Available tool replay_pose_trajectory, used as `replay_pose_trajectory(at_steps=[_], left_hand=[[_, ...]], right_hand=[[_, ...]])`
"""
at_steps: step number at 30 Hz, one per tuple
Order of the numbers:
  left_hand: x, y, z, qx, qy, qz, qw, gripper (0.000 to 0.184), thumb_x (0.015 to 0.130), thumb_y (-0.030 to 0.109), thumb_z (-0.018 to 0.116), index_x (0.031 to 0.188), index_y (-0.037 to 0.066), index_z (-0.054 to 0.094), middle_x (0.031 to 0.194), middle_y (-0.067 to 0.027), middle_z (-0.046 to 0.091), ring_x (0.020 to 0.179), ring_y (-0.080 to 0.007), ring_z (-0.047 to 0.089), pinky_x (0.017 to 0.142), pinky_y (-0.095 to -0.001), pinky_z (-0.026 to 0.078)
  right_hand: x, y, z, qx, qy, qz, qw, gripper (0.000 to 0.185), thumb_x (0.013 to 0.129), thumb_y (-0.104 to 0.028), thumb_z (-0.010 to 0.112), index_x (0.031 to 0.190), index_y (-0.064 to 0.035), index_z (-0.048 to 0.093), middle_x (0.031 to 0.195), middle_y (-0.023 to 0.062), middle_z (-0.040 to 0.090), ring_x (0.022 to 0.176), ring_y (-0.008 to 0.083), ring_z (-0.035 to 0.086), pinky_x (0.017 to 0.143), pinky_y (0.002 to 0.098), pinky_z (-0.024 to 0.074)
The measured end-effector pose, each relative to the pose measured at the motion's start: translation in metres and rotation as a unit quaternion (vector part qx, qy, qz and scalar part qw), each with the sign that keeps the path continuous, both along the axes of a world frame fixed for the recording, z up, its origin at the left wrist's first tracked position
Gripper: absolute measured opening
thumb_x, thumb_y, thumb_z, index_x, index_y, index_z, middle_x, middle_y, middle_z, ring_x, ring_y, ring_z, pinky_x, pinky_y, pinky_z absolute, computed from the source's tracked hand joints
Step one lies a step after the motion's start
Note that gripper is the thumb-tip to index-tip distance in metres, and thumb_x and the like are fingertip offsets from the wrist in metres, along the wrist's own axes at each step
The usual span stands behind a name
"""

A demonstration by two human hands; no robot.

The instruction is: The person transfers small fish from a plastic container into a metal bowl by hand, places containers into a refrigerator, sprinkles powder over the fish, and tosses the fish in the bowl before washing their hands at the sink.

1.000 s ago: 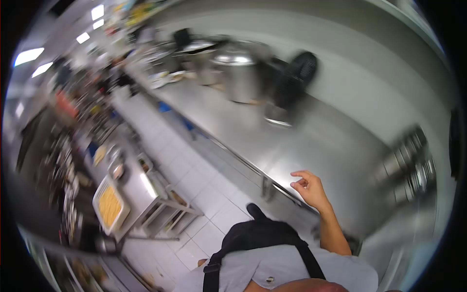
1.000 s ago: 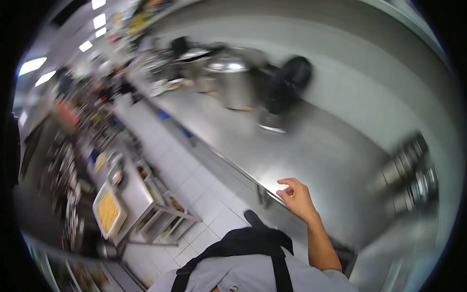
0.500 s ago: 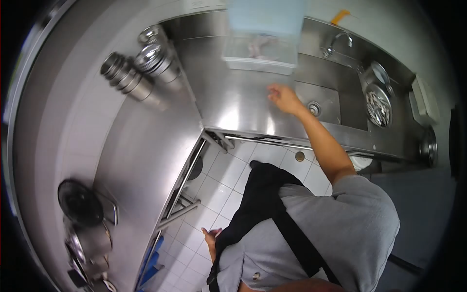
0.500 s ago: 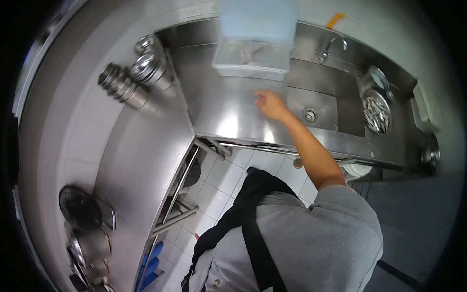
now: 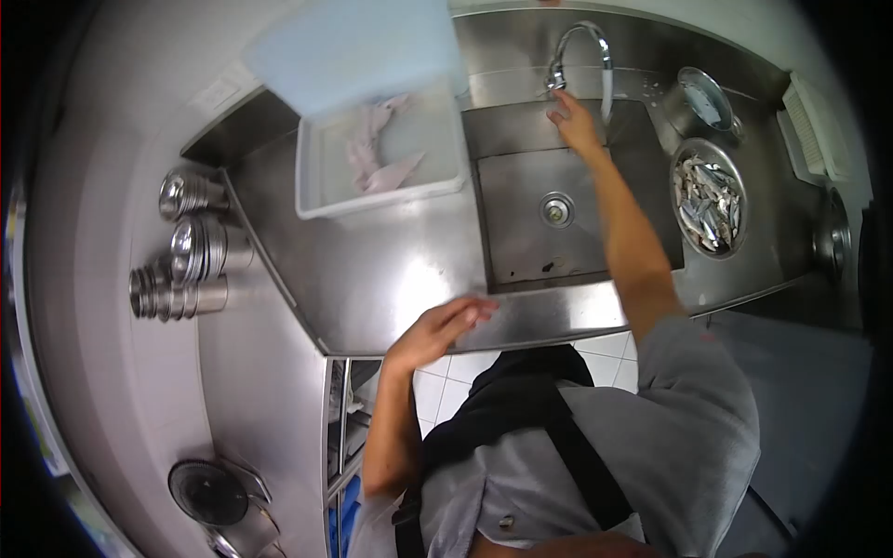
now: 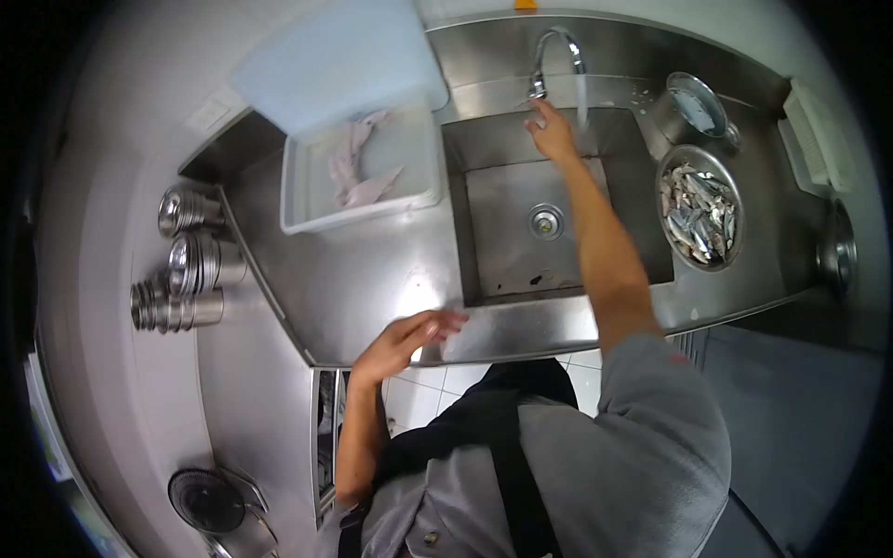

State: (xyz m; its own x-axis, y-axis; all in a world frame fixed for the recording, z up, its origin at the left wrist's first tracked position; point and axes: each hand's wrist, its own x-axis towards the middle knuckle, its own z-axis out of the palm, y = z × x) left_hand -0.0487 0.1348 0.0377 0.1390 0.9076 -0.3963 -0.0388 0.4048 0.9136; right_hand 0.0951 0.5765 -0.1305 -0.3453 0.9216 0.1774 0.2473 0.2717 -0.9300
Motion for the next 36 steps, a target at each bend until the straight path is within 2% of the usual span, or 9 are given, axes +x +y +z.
replay_pose_trajectory(at_steps=[4,7,12,18,23,28,32,34,36], left_hand=[[0.042,0.168,-0.059,-0.073,-0.06,0.134,0.986,0.057,0.1,0.05,0.049,0.136,0.006,0.052,0.123,-0.0091,0.062,0.109,-0.0217,0.059,0.088,-0.0381,0.051],[0.096,0.28,-0.092,-0.123,-0.112,0.247,0.954,0.061,0.096,0.054,0.053,0.136,0.008,0.052,0.116,-0.0106,0.062,0.104,-0.0265,0.061,0.08,-0.0418,0.054],[0.157,0.385,-0.153,-0.045,-0.199,0.307,0.93,0.023,0.094,0.018,0.059,0.107,-0.001,0.063,0.094,-0.0103,0.065,0.077,-0.0209,0.062,0.064,-0.0365,0.05],[0.156,0.426,-0.177,0.022,-0.101,0.408,0.907,0.006,0.087,0.01,0.063,0.084,0.004,0.061,0.083,-0.0069,0.063,0.071,-0.0171,0.06,0.061,-0.0345,0.049],[0.09,0.44,-0.163,-0.088,-0.324,0.299,0.893,0.018,0.094,0.025,0.056,0.095,0.007,0.057,0.076,-0.0053,0.055,0.07,-0.019,0.055,0.059,-0.0357,0.048],[0.076,0.452,-0.145,0.078,-0.206,0.385,0.896,0.038,0.094,0.024,0.059,0.126,0.004,0.055,0.113,-0.0094,0.056,0.107,-0.0219,0.053,0.095,-0.0403,0.042],[0.069,0.434,-0.135,0.214,0.079,0.232,0.946,0.059,0.092,0.027,0.062,0.142,0.0,0.046,0.144,-0.0185,0.049,0.132,-0.0307,0.047,0.106,-0.0361,0.038],[0.055,0.412,-0.125,0.191,0.148,0.18,0.953,0.057,0.093,0.026,0.063,0.141,-0.001,0.047,0.139,-0.0192,0.053,0.129,-0.0297,0.05,0.105,-0.0347,0.039],[0.042,0.381,-0.115,0.145,0.154,0.161,0.964,0.049,0.093,0.024,0.063,0.135,-0.001,0.054,0.126,-0.0173,0.064,0.119,-0.0259,0.058,0.1,-0.0344,0.043]], right_hand=[[0.029,-0.018,-0.021,-0.457,0.386,-0.078,0.797,0.034,0.101,-0.04,0.052,0.092,-0.0095,0.062,0.077,0.0071,0.063,0.075,0.0257,0.063,0.073,0.0362,0.0529],[0.05,0.005,-0.088,-0.428,0.594,0.079,0.677,0.04,0.102,-0.044,0.047,0.084,-0.0111,0.059,0.069,0.0041,0.056,0.068,0.0215,0.059,0.064,0.0353,0.0516],[0.067,-0.013,-0.026,-0.367,0.42,-0.174,0.812,0.024,0.097,-0.002,0.04,0.112,0.0031,0.059,0.101,0.0166,0.062,0.085,0.0268,0.062,0.074,0.0381,0.0545],[0.065,-0.019,0.014,-0.38,0.445,-0.168,0.794,0.025,0.093,0.003,0.041,0.114,0.0034,0.054,0.103,0.0177,0.063,0.092,0.028,0.065,0.08,0.0389,0.0568],[0.048,0.001,-0.002,-0.372,0.521,-0.108,0.761,0.015,0.093,-0.008,0.058,0.103,0.002,0.056,0.083,0.0105,0.061,0.07,0.0244,0.061,0.06,0.0377,0.0536],[0.048,-0.038,0.056,-0.238,0.019,-0.244,0.94,0.035,0.088,-0.032,0.071,0.097,0.0014,0.067,0.099,0.0139,0.069,0.074,0.0276,0.067,0.065,0.037,0.0541],[0.113,-0.098,-0.001,-0.091,-0.326,0.146,0.93,0.056,0.09,-0.046,0.067,0.113,0.0043,0.065,0.12,0.0237,0.064,0.091,0.0309,0.069,0.085,0.0406,0.0536],[0.157,-0.149,-0.007,-0.174,-0.129,-0.008,0.976,0.063,0.091,-0.051,0.063,0.122,0.0035,0.059,0.122,0.0254,0.062,0.093,0.032,0.069,0.085,0.0433,0.0546],[0.195,-0.18,0.034,-0.412,0.114,-0.114,0.897,0.072,0.092,-0.056,0.06,0.133,0.0014,0.045,0.117,0.027,0.06,0.091,0.0339,0.069,0.08,0.0444,0.0581]])
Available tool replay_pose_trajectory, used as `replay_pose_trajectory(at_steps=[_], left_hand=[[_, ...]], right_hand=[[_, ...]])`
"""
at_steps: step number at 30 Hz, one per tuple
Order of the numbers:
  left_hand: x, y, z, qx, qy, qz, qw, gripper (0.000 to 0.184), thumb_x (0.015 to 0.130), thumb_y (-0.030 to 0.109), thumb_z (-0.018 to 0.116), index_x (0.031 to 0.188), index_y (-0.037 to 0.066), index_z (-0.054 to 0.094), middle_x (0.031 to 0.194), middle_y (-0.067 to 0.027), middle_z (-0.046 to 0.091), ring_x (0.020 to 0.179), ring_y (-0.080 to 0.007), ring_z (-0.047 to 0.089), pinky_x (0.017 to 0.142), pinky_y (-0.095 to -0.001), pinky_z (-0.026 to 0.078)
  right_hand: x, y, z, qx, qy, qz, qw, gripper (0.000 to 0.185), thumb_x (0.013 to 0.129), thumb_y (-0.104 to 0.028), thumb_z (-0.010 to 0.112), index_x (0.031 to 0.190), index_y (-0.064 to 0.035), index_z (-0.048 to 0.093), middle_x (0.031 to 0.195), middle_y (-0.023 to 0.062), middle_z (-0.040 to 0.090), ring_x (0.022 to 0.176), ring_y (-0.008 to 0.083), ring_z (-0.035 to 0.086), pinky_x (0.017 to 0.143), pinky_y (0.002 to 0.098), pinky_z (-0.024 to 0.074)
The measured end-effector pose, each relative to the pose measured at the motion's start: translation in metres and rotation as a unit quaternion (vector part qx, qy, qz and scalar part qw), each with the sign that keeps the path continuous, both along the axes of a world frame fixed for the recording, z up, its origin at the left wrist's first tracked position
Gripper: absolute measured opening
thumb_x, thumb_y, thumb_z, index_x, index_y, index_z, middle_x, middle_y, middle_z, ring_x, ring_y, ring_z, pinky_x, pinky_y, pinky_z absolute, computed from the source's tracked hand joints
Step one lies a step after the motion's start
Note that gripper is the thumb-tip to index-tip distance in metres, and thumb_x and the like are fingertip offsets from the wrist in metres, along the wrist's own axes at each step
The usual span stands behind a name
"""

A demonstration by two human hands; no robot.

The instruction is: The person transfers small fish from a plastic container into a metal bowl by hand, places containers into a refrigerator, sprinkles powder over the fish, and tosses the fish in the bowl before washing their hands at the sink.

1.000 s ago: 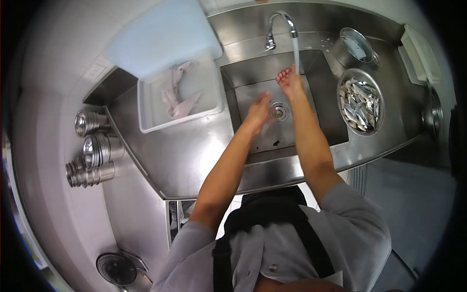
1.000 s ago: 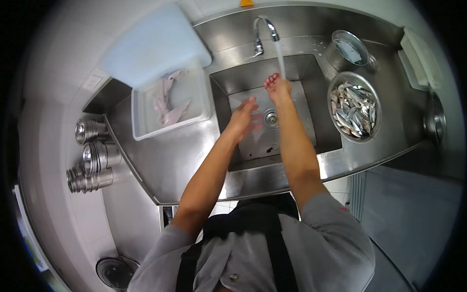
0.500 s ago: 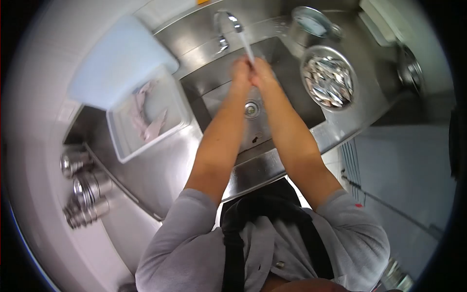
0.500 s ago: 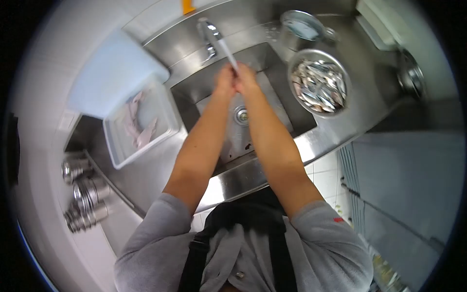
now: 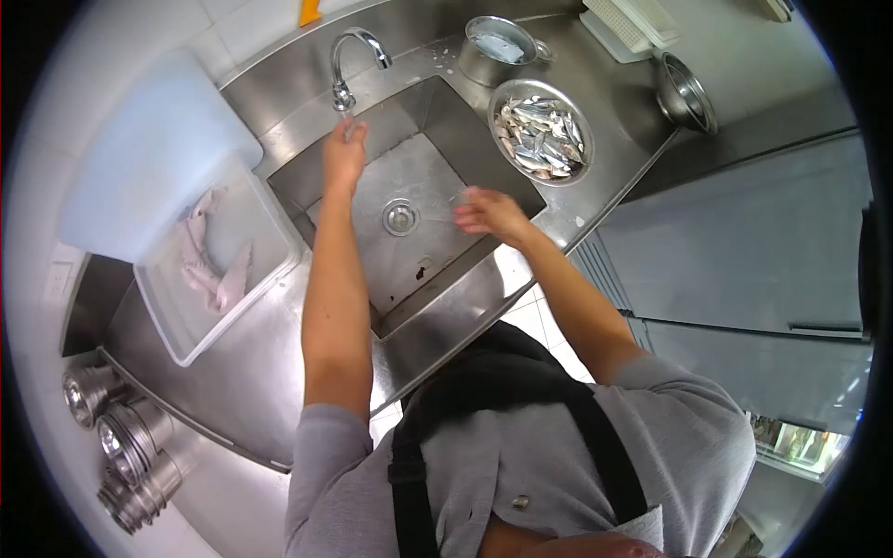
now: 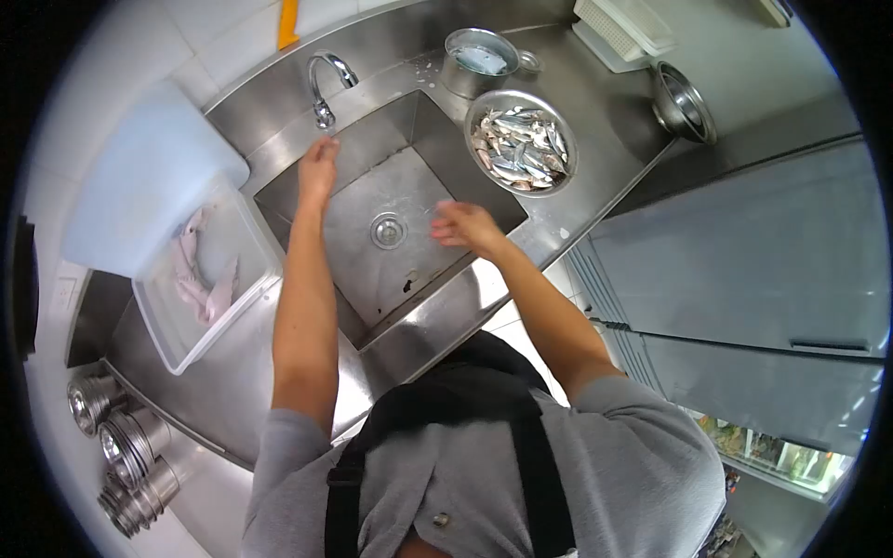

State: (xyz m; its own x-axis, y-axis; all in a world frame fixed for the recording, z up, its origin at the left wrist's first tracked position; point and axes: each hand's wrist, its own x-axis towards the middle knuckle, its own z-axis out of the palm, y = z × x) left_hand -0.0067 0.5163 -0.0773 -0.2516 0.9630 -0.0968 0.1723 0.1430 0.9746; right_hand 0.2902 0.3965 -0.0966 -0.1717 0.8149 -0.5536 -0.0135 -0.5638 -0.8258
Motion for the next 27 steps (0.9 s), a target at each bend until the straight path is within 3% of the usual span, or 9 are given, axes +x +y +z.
replay_pose_trajectory(at_steps=[3,4,6,9,13,16,21,24,27], left_hand=[[0.025,-0.046,-0.015,-0.026,-0.073,0.022,0.997,0.034,0.094,0.021,0.063,0.122,0.002,0.063,0.099,-0.0064,0.069,0.091,-0.0139,0.061,0.081,-0.0285,0.047],[0.033,-0.052,-0.037,-0.03,-0.085,0.011,0.996,0.031,0.094,0.022,0.063,0.119,0.003,0.065,0.091,-0.0025,0.067,0.083,-0.0105,0.06,0.073,-0.0268,0.048],[0.067,-0.08,-0.022,-0.073,-0.147,-0.019,0.986,0.029,0.094,0.021,0.064,0.117,0.005,0.065,0.089,-0.0023,0.066,0.081,-0.0096,0.059,0.065,-0.0264,0.047],[0.122,-0.11,-0.025,-0.065,-0.148,-0.062,0.985,0.017,0.095,0.024,0.06,0.108,0.014,0.066,0.097,-0.0012,0.066,0.088,-0.0138,0.063,0.07,-0.0303,0.052],[0.186,-0.153,0.022,-0.126,-0.257,0.023,0.958,0.023,0.094,0.022,0.059,0.102,0.001,0.062,0.094,-0.0096,0.068,0.082,-0.0194,0.063,0.071,-0.0318,0.05],[0.189,-0.171,0.007,-0.002,0.0,0.146,0.989,0.027,0.094,0.018,0.054,0.109,-0.004,0.059,0.097,-0.0164,0.067,0.09,-0.0252,0.065,0.081,-0.0356,0.05],[0.222,-0.219,0.07,0.224,0.08,0.329,0.914,0.03,0.094,0.013,0.05,0.114,-0.007,0.058,0.101,-0.0224,0.067,0.094,-0.0284,0.065,0.085,-0.0387,0.049],[0.224,-0.237,0.059,0.082,0.092,0.354,0.927,0.025,0.092,0.012,0.051,0.105,-0.007,0.061,0.09,-0.0231,0.067,0.083,-0.0333,0.066,0.079,-0.041,0.05],[0.22,-0.249,0.047,0.1,0.135,0.439,0.882,0.023,0.092,0.013,0.053,0.099,-0.007,0.061,0.085,-0.0241,0.066,0.078,-0.0364,0.065,0.076,-0.043,0.049]], right_hand=[[0.064,-0.009,0.027,-0.006,0.082,-0.284,0.955,0.078,0.095,-0.054,0.056,0.137,0.0055,0.029,0.103,0.0272,0.061,0.083,0.0351,0.07,0.07,0.0417,0.062],[0.098,0.007,-0.002,0.055,0.121,-0.298,0.945,0.068,0.098,-0.05,0.053,0.13,0.0073,0.039,0.101,0.0255,0.062,0.079,0.0348,0.07,0.069,0.0424,0.0619],[0.117,0.025,-0.002,0.103,0.065,-0.348,0.929,0.028,0.094,-0.014,0.058,0.113,0.0063,0.055,0.095,0.0191,0.065,0.074,0.0305,0.069,0.06,0.0377,0.0618],[0.152,0.02,0.001,0.079,-0.003,-0.338,0.938,0.027,0.088,-0.004,0.058,0.113,0.0064,0.055,0.093,0.0155,0.066,0.07,0.0256,0.068,0.055,0.0334,0.0602],[0.169,0.004,0.019,0.089,0.016,-0.114,0.989,0.026,0.087,-0.008,0.063,0.11,0.0025,0.054,0.099,0.0131,0.066,0.076,0.02,0.067,0.052,0.031,0.0562],[0.139,0.013,0.038,0.129,0.026,0.009,0.991,0.022,0.09,-0.009,0.062,0.11,-0.001,0.054,0.095,0.0121,0.067,0.069,0.0173,0.066,0.049,0.0306,0.0573],[0.125,0.041,0.078,0.163,0.111,0.13,0.972,0.022,0.096,-0.011,0.057,0.113,0.0003,0.05,0.102,0.0134,0.064,0.069,0.0192,0.065,0.046,0.0309,0.057],[0.12,0.048,0.086,0.123,0.06,0.214,0.967,0.024,0.096,-0.009,0.055,0.114,0.004,0.048,0.108,0.0176,0.06,0.073,0.0219,0.064,0.045,0.0316,0.057],[0.096,0.047,0.084,0.144,0.052,0.262,0.953,0.021,0.096,-0.009,0.055,0.11,0.0047,0.047,0.106,0.0177,0.059,0.073,0.022,0.063,0.045,0.0318,0.057]])
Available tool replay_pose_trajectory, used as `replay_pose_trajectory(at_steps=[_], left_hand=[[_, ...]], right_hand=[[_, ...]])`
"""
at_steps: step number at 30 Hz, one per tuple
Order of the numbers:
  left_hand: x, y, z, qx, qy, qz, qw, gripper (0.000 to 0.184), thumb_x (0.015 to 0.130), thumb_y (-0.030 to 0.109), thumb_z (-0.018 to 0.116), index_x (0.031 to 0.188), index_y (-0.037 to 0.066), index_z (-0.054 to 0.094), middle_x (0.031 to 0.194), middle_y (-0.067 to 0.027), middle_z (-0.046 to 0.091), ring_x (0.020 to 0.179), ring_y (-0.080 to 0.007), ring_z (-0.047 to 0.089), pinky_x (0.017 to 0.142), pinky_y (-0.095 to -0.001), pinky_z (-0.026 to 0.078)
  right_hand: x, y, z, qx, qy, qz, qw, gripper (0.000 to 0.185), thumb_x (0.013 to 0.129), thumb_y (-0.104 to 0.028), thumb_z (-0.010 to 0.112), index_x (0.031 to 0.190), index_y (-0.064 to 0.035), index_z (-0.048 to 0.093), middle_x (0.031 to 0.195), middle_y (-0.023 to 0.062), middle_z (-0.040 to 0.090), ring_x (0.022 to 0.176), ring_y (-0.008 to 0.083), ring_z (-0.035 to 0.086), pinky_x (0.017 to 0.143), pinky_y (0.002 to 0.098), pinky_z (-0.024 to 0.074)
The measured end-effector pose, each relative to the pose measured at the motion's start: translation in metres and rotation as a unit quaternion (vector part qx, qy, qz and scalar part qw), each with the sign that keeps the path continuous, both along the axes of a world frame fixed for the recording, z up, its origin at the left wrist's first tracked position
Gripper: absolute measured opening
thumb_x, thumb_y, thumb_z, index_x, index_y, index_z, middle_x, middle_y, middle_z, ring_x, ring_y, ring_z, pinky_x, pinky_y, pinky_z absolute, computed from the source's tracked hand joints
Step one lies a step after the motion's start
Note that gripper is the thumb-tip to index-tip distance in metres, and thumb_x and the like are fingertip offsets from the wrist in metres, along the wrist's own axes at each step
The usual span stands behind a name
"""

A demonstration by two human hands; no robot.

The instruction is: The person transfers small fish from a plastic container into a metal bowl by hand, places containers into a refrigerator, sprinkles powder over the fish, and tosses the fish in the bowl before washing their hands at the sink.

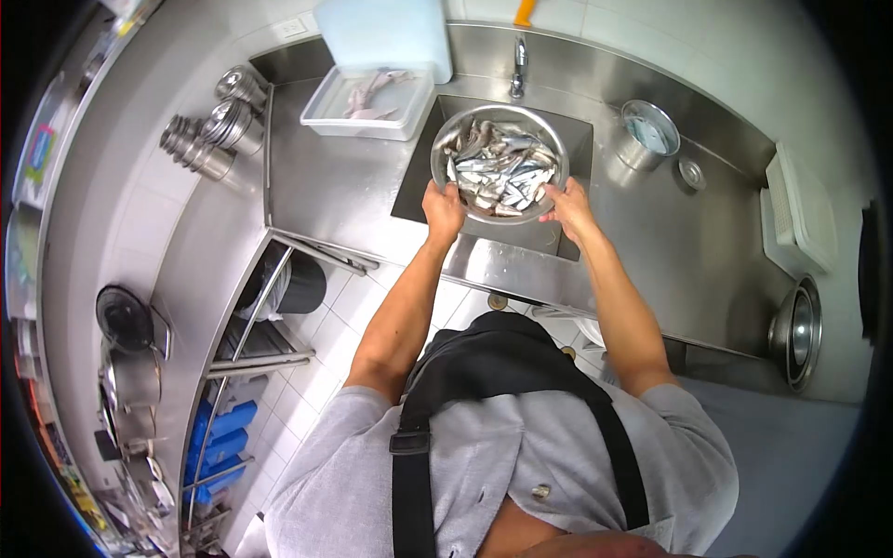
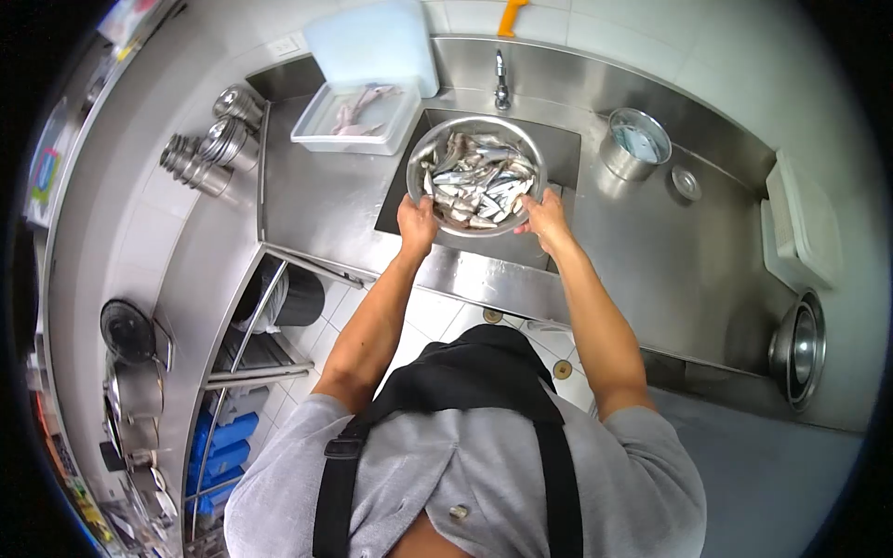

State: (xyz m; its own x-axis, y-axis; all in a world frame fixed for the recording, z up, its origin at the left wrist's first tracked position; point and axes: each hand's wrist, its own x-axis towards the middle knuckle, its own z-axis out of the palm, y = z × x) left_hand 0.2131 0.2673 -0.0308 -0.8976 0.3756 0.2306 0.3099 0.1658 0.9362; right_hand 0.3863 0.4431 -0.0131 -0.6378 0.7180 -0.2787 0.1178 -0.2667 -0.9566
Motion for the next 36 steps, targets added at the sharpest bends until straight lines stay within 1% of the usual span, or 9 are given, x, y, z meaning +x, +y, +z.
replay_pose_trajectory(at_steps=[5,8,15,17,20,25,29,32,36], left_hand=[[-0.02,-0.011,0.034,0.033,0.065,0.044,0.996,0.032,0.101,0.023,0.047,0.097,-0.006,0.058,0.081,-0.0244,0.062,0.074,-0.0403,0.06,0.072,-0.0454,0.046],[-0.026,-0.018,0.1,0.124,0.088,0.039,0.988,0.041,0.104,0.032,0.042,0.097,-0.005,0.059,0.082,-0.0166,0.061,0.077,-0.025,0.056,0.074,-0.0405,0.045],[-0.062,-0.019,0.002,0.013,0.023,0.091,0.995,0.036,0.102,0.022,0.044,0.081,-0.005,0.054,0.076,-0.0269,0.06,0.071,-0.045,0.057,0.068,-0.0491,0.044],[-0.041,-0.029,0.027,0.061,-0.124,0.068,0.988,0.035,0.102,0.023,0.045,0.081,-0.005,0.053,0.077,-0.027,0.06,0.071,-0.0438,0.058,0.068,-0.0488,0.044],[-0.06,-0.031,0.025,-0.007,0.077,0.094,0.993,0.035,0.102,0.023,0.044,0.085,-0.005,0.055,0.077,-0.0234,0.062,0.071,-0.0379,0.06,0.069,-0.0463,0.045],[-0.066,-0.032,0.049,0.089,0.094,0.035,0.991,0.04,0.105,0.028,0.042,0.091,-0.005,0.059,0.077,-0.0106,0.062,0.069,-0.0186,0.058,0.066,-0.0369,0.048],[-0.091,-0.02,-0.038,0.041,-0.054,0.055,0.996,0.039,0.101,0.026,0.046,0.087,-0.008,0.056,0.076,-0.0216,0.06,0.073,-0.0338,0.062,0.071,-0.046,0.045],[-0.041,-0.039,0.016,0.098,-0.203,0.009,0.974,0.038,0.101,0.025,0.048,0.082,-0.008,0.056,0.073,-0.0224,0.059,0.072,-0.0326,0.065,0.064,-0.0456,0.05],[-0.094,-0.013,-0.049,0.014,-0.026,-0.017,0.999,0.035,0.102,0.028,0.047,0.093,-0.005,0.056,0.077,-0.0132,0.061,0.066,-0.0233,0.067,0.049,-0.0373,0.059]], right_hand=[[-0.03,0.003,0.032,0.074,0.055,0.046,0.995,0.022,0.099,-0.012,0.053,0.112,0.0045,0.046,0.109,0.016,0.058,0.069,0.0217,0.064,0.045,0.0329,0.0574],[-0.047,-0.008,0.083,0.104,0.145,0.05,0.983,0.026,0.1,-0.014,0.052,0.117,0.0037,0.044,0.112,0.0167,0.056,0.067,0.0231,0.065,0.046,0.0329,0.0578],[-0.07,-0.017,0.035,0.075,-0.019,0.016,0.997,0.027,0.099,-0.016,0.054,0.107,0.0064,0.042,0.105,0.0175,0.055,0.072,0.0237,0.063,0.049,0.0348,0.0571],[-0.078,-0.014,0.024,0.058,-0.001,0.036,0.998,0.021,0.099,-0.015,0.054,0.1,0.0017,0.042,0.097,0.014,0.055,0.069,0.0218,0.062,0.049,0.0343,0.0564],[-0.088,-0.004,0.029,0.117,0.02,0.04,0.992,0.02,0.1,-0.015,0.054,0.103,0.0008,0.043,0.094,0.0133,0.056,0.066,0.0217,0.062,0.049,0.0345,0.056],[-0.075,-0.016,0.071,0.102,0.089,0.062,0.989,0.018,0.1,-0.016,0.052,0.103,-0.0018,0.041,0.094,0.0144,0.057,0.063,0.0215,0.061,0.048,0.0342,0.0558],[-0.082,0.0,0.026,0.101,0.029,0.055,0.993,0.017,0.1,-0.014,0.052,0.1,-0.0035,0.038,0.089,0.0136,0.055,0.063,0.0212,0.06,0.049,0.0356,0.0564],[-0.064,-0.002,0.005,0.084,-0.001,0.064,0.994,0.018,0.1,-0.012,0.052,0.097,-0.0051,0.036,0.086,0.0131,0.055,0.063,0.0203,0.058,0.05,0.0351,0.0566],[-0.055,-0.012,0.017,0.065,0.029,0.027,0.997,0.018,0.099,-0.012,0.053,0.094,-0.0034,0.038,0.084,0.0123,0.055,0.061,0.0193,0.058,0.051,0.0352,0.0562]])
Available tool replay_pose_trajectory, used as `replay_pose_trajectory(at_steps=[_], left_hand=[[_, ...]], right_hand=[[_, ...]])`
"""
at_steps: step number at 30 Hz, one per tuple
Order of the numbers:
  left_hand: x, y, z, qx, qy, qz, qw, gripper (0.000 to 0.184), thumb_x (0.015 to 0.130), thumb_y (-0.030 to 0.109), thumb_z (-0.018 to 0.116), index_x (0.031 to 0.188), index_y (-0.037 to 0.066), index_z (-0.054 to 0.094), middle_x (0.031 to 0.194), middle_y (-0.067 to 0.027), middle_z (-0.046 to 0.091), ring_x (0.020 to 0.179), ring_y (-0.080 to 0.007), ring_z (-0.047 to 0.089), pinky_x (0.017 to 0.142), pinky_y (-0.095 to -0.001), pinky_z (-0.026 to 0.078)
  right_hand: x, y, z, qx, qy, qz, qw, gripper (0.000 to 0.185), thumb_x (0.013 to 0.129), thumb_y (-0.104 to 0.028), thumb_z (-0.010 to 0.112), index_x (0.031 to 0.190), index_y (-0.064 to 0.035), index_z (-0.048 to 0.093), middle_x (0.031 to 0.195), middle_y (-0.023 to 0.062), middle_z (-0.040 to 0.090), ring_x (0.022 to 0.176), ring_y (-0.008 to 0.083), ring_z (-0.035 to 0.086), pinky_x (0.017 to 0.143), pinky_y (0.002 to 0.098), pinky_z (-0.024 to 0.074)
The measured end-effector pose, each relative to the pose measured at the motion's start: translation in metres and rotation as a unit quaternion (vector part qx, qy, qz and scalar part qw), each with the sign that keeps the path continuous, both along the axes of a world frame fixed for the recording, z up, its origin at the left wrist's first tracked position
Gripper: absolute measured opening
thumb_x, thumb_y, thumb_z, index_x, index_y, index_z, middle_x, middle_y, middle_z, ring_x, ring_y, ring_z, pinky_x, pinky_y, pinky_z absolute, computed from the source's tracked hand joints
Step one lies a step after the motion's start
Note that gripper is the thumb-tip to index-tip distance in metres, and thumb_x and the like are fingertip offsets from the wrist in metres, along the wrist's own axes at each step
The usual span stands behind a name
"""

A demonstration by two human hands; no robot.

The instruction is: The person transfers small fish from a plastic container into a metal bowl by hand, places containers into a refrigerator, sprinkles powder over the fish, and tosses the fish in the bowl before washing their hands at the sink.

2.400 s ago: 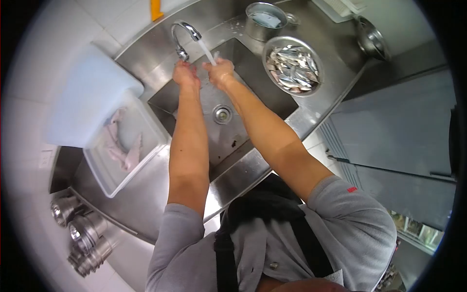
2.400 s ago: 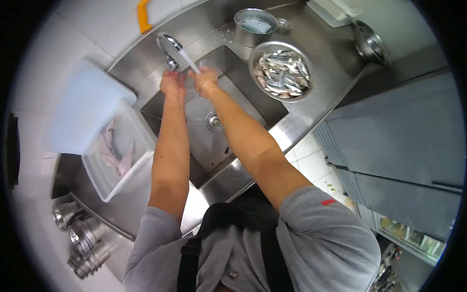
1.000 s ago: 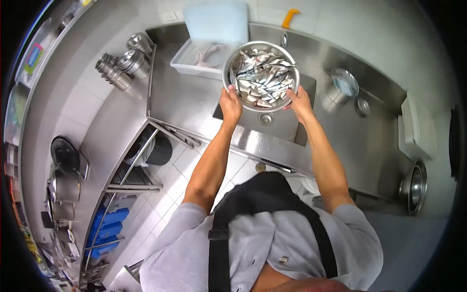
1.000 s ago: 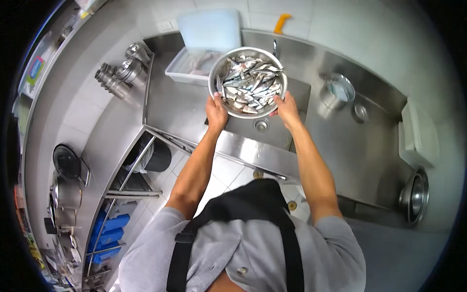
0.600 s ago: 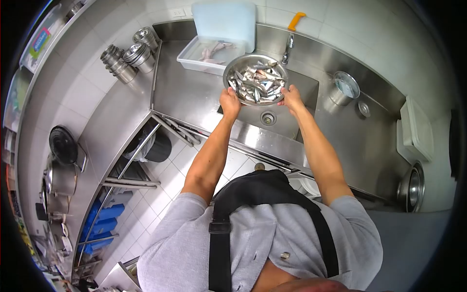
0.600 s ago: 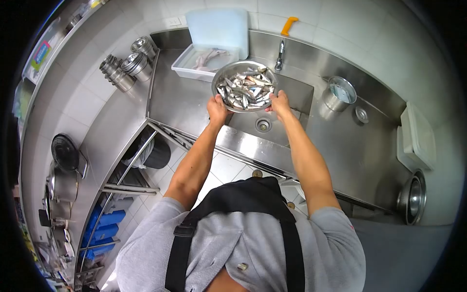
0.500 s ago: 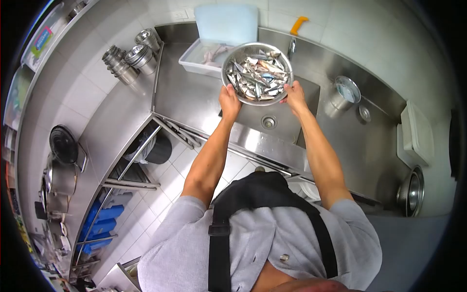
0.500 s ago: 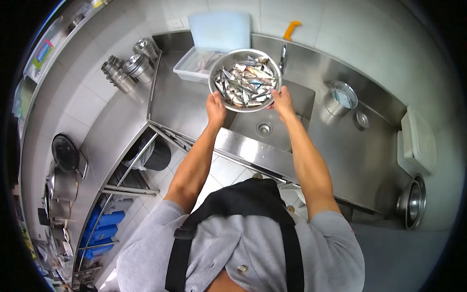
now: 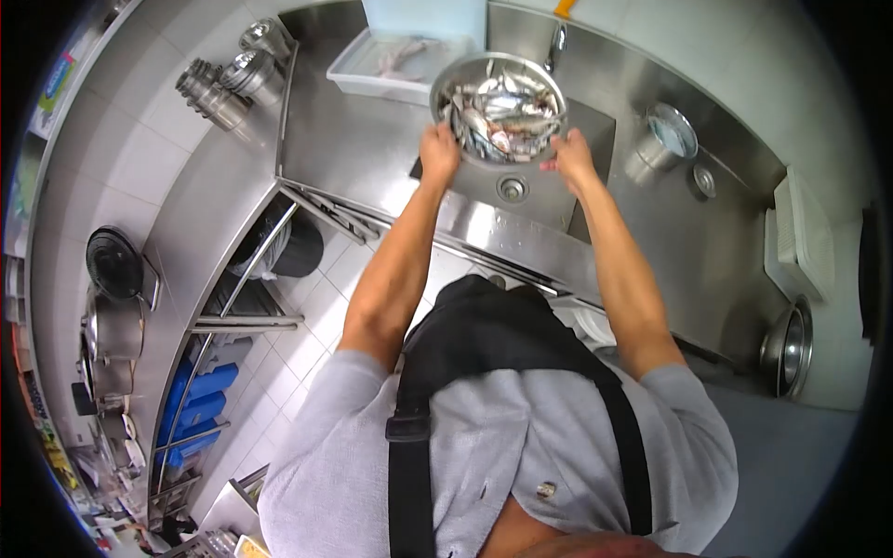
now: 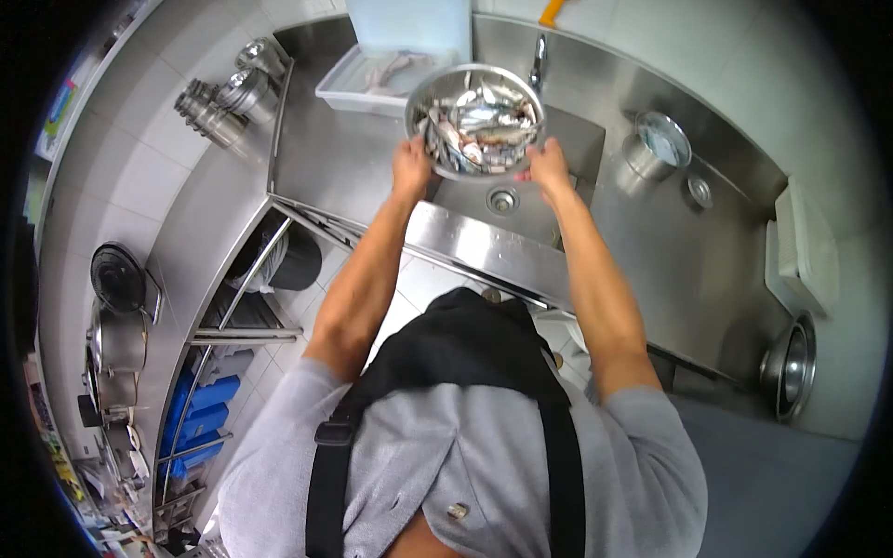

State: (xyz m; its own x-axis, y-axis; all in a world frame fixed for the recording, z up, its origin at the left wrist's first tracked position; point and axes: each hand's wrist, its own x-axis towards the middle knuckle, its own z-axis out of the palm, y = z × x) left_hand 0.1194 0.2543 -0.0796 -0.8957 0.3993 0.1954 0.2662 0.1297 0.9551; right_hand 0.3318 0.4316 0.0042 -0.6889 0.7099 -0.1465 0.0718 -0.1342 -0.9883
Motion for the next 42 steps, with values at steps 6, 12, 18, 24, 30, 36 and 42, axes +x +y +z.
replay_pose_trajectory(at_steps=[6,12,18,24,30,36,42], left_hand=[[0.046,0.007,0.06,0.116,-0.219,-0.066,0.966,0.032,0.103,0.024,0.043,0.108,-0.007,0.053,0.096,-0.0173,0.064,0.073,-0.025,0.069,0.055,-0.038,0.062],[0.086,-0.002,0.068,0.083,-0.22,-0.134,0.963,0.03,0.104,0.02,0.041,0.115,-0.007,0.05,0.102,-0.0194,0.064,0.081,-0.026,0.07,0.059,-0.0376,0.064],[0.106,0.02,0.049,0.069,-0.264,-0.19,0.943,0.033,0.104,0.028,0.045,0.117,-0.002,0.051,0.107,-0.0146,0.064,0.088,-0.023,0.068,0.075,-0.0394,0.062],[0.109,0.045,0.057,0.036,-0.32,-0.238,0.916,0.038,0.101,0.035,0.054,0.122,0.004,0.05,0.121,-0.0148,0.059,0.106,-0.0287,0.064,0.086,-0.0426,0.056],[0.095,0.017,0.073,0.042,-0.173,-0.132,0.975,0.019,0.091,0.004,0.044,0.083,0.001,0.062,0.102,-0.0172,0.069,0.088,-0.0221,0.069,0.074,-0.0327,0.055],[0.101,0.026,0.081,0.04,-0.137,-0.163,0.976,0.026,0.091,0.021,0.058,0.081,-0.001,0.066,0.086,-0.0155,0.072,0.078,-0.023,0.068,0.073,-0.0321,0.053],[0.09,-0.032,0.078,-0.1,0.113,-0.199,0.968,0.033,0.086,0.022,0.071,0.114,0.005,0.069,0.108,-0.0195,0.069,0.097,-0.0298,0.067,0.083,-0.0364,0.052]], right_hand=[[0.014,0.017,0.027,0.029,0.005,-0.009,1.0,0.021,0.097,-0.01,0.057,0.088,-0.0041,0.038,0.08,0.0107,0.053,0.055,0.02,0.058,0.048,0.0347,0.056],[0.057,0.024,0.007,-0.023,-0.017,-0.011,1.0,0.021,0.092,-0.007,0.059,0.084,-0.0047,0.039,0.081,0.0131,0.056,0.058,0.0214,0.061,0.045,0.0344,0.055],[0.087,0.037,-0.035,-0.008,-0.003,-0.093,0.996,0.018,0.088,-0.004,0.059,0.084,-0.0027,0.042,0.079,0.0128,0.057,0.056,0.0195,0.059,0.043,0.0341,0.0537],[0.15,0.056,-0.048,-0.017,0.022,-0.194,0.981,0.015,0.087,-0.003,0.057,0.083,-0.0036,0.043,0.075,0.0109,0.057,0.053,0.0176,0.057,0.043,0.0318,0.0538],[0.208,0.081,-0.086,-0.018,-0.009,-0.276,0.961,0.019,0.087,0.0,0.059,0.081,-0.0046,0.041,0.072,0.0099,0.057,0.051,0.0167,0.057,0.042,0.0304,0.0537],[0.229,0.082,-0.093,-0.046,-0.007,-0.299,0.953,0.021,0.088,0.001,0.058,0.082,-0.0054,0.04,0.071,0.0087,0.054,0.051,0.0161,0.055,0.042,0.0321,0.0552],[0.238,0.065,-0.087,-0.065,-0.048,-0.341,0.937,0.02,0.092,-0.012,0.063,0.082,-0.0045,0.047,0.067,0.0061,0.054,0.05,0.0158,0.055,0.047,0.0303,0.0543]])
